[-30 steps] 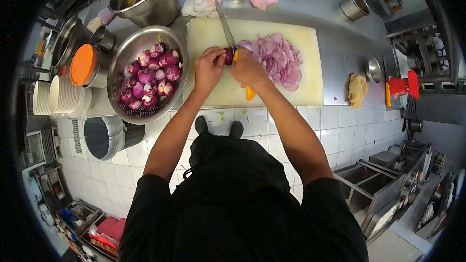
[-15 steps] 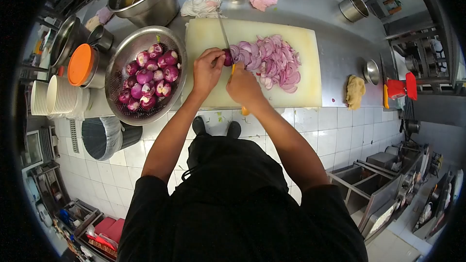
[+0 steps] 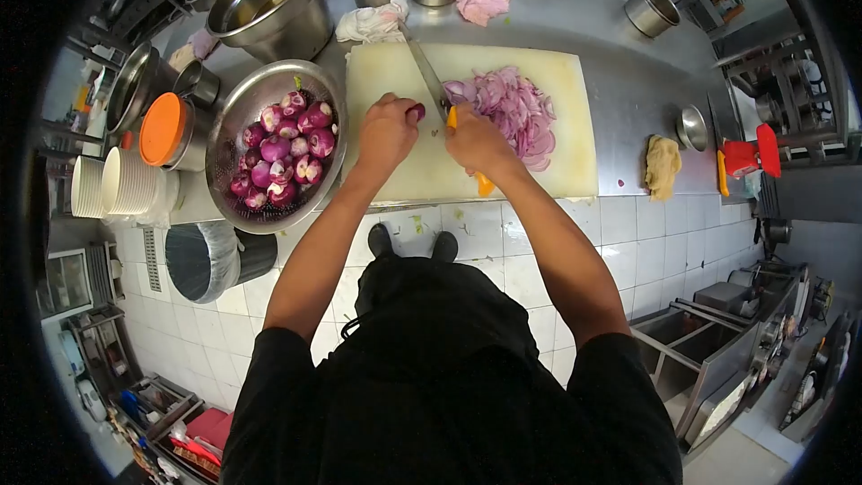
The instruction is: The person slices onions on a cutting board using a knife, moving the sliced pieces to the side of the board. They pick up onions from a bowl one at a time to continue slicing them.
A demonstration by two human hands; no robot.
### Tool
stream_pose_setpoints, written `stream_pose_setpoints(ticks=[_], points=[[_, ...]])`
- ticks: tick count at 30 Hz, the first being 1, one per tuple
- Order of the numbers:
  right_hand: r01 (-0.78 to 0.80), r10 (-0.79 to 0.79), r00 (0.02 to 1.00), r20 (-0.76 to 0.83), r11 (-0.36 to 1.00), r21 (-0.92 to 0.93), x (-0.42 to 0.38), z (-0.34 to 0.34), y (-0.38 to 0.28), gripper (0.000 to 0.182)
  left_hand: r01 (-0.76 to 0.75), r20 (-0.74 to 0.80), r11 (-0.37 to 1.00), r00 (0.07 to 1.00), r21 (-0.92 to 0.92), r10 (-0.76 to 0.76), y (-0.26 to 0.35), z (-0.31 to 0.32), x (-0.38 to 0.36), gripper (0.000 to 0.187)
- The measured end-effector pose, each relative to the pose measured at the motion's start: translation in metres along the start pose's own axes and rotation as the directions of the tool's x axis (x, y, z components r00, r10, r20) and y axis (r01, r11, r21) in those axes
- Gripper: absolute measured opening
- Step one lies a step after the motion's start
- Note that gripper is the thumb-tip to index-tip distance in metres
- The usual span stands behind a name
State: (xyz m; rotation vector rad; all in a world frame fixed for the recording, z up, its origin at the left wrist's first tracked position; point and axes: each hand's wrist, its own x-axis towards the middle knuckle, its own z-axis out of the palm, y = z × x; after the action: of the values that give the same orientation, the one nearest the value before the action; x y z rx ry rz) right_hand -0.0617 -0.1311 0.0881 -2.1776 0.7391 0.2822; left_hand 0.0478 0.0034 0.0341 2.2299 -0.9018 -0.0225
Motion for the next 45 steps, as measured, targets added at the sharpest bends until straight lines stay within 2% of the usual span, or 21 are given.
stream_pose_setpoints(ticks=[1,4,7,10,17,20,22,25,28,33,37,41,43,45], points=[[-0.022,0.022,1.0,0.02,0.999,0.028,-0.009,-0.004,-0.01,0.033,0.074,-0.008,0.997,0.997,0.009,-0.074,0.003,0.002,-0.001,0.018],[-0.066,0.062,0.996,0.066,0.996,0.055,-0.03,-0.008,-0.022,0.037,0.153,-0.131,0.963,0.974,-0.224,-0.185,0.0,0.016,-0.005,0.018],[-0.08,0.076,0.993,0.086,0.996,0.04,-0.045,-0.005,-0.024,0.041,0.242,-0.138,0.92,0.945,-0.307,-0.295,0.004,0.023,-0.007,0.019],[-0.118,0.112,0.986,0.127,0.992,0.038,-0.06,-0.006,-0.025,0.041,0.24,-0.151,0.9,0.938,-0.365,-0.312,0.002,0.032,-0.007,0.02],[-0.177,0.173,0.969,0.174,0.984,0.006,-0.093,-0.014,-0.028,0.032,0.135,-0.207,0.895,0.948,-0.424,-0.241,-0.006,0.033,-0.009,0.019],[-0.137,0.135,0.982,0.129,0.991,0.006,-0.083,0.001,-0.018,0.03,0.098,-0.226,0.886,0.949,-0.452,-0.221,-0.009,0.036,-0.01,0.018],[-0.018,0.019,1.0,0.018,0.999,-0.041,-0.049,0.034,0.013,0.029,0.085,-0.227,0.894,0.953,-0.441,-0.203,-0.009,0.035,-0.01,0.018],[0.045,-0.046,0.996,-0.071,0.999,-0.022,0.005,0.044,0.017,0.031,0.058,-0.245,0.892,0.952,-0.448,-0.185,-0.01,0.036,-0.011,0.017],[0.03,-0.031,0.999,0.005,0.99,0.138,0.024,0.019,-0.004,0.031,0.033,-0.255,0.9,0.954,-0.435,-0.159,-0.011,0.036,-0.011,0.017],[-0.075,0.067,0.991,0.115,0.995,0.066,-0.032,-0.013,-0.031,0.034,0.049,-0.245,0.883,0.952,-0.466,-0.182,-0.01,0.034,-0.012,0.017],[-0.173,0.167,0.975,0.149,0.984,0.032,-0.066,-0.004,-0.032,0.034,0.065,-0.241,0.873,0.949,-0.484,-0.205,-0.01,0.035,-0.011,0.017],[-0.012,0.012,1.0,-0.016,0.999,-0.048,-0.018,0.043,0.012,0.033,0.063,-0.244,0.874,0.948,-0.483,-0.203,-0.01,0.035,-0.011,0.016],[0.04,-0.044,0.997,-0.062,0.998,-0.058,0.014,0.045,0.01,0.033,0.036,-0.282,0.897,0.943,-0.441,-0.177,-0.011,0.036,-0.01,0.016],[0.017,-0.017,1.0,0.0,0.997,0.07,0.024,0.031,0.001,0.032,0.06,-0.242,0.887,0.952,-0.458,-0.189,-0.012,0.034,-0.013,0.016]])
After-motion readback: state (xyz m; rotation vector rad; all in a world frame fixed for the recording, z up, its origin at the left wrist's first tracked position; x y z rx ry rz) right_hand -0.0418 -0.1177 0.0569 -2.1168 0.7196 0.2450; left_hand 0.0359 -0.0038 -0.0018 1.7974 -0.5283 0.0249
